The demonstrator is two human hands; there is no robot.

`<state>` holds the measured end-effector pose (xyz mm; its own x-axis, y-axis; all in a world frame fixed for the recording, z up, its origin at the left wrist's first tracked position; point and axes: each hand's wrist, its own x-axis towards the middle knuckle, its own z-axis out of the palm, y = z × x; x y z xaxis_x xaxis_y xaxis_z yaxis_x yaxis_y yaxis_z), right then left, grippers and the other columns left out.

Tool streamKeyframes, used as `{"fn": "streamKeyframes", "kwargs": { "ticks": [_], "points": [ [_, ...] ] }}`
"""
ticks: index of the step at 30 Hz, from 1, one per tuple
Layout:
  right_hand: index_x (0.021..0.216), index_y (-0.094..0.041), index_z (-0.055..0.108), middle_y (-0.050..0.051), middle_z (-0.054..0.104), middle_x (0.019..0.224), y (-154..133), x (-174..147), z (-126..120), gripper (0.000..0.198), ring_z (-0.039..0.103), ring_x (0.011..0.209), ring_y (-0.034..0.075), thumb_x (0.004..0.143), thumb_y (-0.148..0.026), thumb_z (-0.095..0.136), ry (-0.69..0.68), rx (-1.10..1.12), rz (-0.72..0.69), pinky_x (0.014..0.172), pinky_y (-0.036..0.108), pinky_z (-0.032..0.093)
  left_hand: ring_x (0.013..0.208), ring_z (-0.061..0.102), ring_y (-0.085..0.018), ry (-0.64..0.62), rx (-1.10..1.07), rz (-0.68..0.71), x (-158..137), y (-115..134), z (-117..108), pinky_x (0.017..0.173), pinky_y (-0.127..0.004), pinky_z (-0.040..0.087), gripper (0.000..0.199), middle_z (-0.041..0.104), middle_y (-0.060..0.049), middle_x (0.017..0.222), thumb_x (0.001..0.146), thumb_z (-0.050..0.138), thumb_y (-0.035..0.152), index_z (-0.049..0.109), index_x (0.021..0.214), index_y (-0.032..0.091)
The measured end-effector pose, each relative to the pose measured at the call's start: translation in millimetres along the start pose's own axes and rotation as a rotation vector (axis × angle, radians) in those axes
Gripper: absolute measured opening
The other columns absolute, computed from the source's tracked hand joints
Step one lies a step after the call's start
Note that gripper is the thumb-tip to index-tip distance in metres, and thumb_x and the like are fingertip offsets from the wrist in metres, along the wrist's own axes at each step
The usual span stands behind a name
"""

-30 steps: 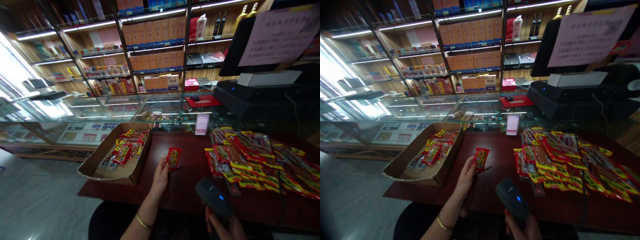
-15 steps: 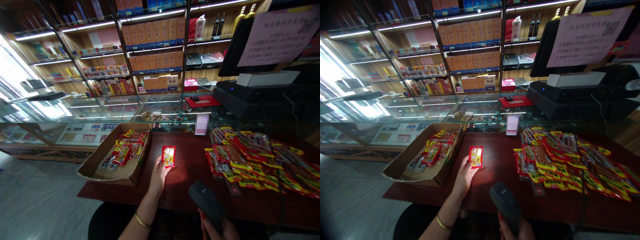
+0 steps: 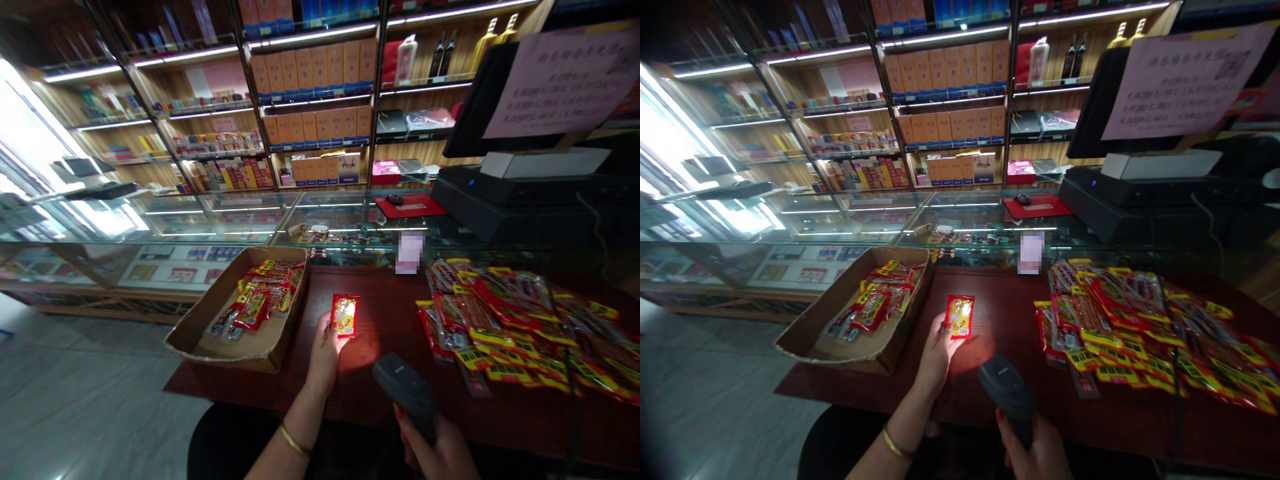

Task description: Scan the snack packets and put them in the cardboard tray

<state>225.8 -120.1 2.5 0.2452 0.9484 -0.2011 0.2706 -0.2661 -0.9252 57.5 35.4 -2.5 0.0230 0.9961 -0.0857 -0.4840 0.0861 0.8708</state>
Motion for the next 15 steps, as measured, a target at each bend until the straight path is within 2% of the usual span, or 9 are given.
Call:
{"fn": "streamKeyframes", "kwargs": {
  "ticks": [7, 13, 15],
  "points": [
    [0.066, -0.021, 0.064, 0.004, 0.064, 0.05, 0, 6, -2, 0.061, 0.061, 0.049, 0.019, 0.079, -0.08, 0.053, 0.018, -0.025, -0.006, 0.053, 0.026, 0.048, 0.1, 0.071, -0.026, 0.022, -0.023, 0.024, -1, -1, -2, 0.093, -0.047, 0.057, 0.046, 0.071, -0.008, 0.113, 0.081, 0.075, 0.044, 0.058, 0.118, 0.023],
    [0.066, -0.021, 0.062, 0.003, 0.063, 0.05, -12, 2, -7, 0.059, 0.061, 0.048, 0.018, 0.08, -0.079, 0.053, -0.03, -0.019, 0.008, 0.052, 0.027, 0.047, 0.108, 0.068, -0.028, 0.03, -0.013, 0.017, -2, 0, -1, 0.096, -0.048, 0.055, 0.044, 0.07, -0.01, 0.113, 0.084, 0.071, 0.042, 0.058, 0.12, 0.022],
    [0.067, -0.021, 0.063, 0.003, 0.063, 0.049, -16, -1, -10, 0.06, 0.061, 0.047, 0.018, 0.078, -0.08, 0.054, -0.047, -0.01, 0.031, 0.051, 0.027, 0.047, 0.104, 0.068, -0.026, 0.046, -0.005, 0.023, -2, 1, 0, 0.095, -0.047, 0.056, 0.043, 0.07, -0.008, 0.114, 0.084, 0.071, 0.042, 0.057, 0.12, 0.022]
  ]
}}
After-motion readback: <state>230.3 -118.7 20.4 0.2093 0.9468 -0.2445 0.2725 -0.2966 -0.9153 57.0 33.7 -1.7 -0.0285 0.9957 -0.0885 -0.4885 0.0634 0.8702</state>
